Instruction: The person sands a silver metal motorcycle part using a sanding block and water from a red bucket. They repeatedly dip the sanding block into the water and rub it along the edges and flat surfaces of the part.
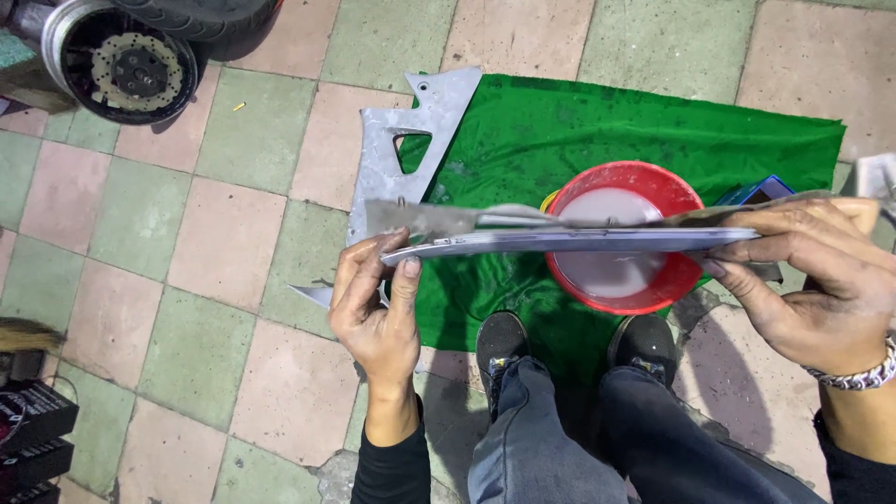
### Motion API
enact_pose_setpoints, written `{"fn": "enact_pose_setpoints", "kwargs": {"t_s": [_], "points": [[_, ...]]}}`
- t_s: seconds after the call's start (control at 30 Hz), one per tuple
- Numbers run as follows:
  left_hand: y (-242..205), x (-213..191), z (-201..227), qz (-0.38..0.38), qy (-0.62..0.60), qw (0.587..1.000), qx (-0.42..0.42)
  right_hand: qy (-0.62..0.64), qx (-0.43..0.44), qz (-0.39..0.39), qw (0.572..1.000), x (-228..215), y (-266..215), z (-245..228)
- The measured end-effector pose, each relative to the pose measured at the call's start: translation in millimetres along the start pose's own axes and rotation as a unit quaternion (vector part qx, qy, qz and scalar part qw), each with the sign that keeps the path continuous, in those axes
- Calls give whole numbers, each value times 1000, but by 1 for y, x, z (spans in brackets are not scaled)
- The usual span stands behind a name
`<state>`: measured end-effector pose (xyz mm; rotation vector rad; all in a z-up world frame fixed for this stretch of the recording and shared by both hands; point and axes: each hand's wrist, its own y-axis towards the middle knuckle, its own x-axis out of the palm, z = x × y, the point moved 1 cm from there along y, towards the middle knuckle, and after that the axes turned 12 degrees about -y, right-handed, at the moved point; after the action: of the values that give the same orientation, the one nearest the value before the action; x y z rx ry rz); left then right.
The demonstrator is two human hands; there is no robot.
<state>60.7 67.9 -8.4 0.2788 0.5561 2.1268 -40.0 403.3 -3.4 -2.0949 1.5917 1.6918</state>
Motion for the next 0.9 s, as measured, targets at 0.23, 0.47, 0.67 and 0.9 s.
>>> {"fn": "enact_pose_setpoints", "kwargs": {"t_s": [0.23,0.47,0.67,0.9], "points": [[-1,1,0,-5,21,1000,10,-54,6,7,998,9,-26,22],[-1,0,-2,-6,26,1000,2,-43,-6,21,999,10,-17,14],[-2,-1,-14,26,21,999,-16,-16,2,28,999,10,5,-9],[-8,-11,-27,73,34,996,-39,53,39,-26,997,23,12,-16]]}}
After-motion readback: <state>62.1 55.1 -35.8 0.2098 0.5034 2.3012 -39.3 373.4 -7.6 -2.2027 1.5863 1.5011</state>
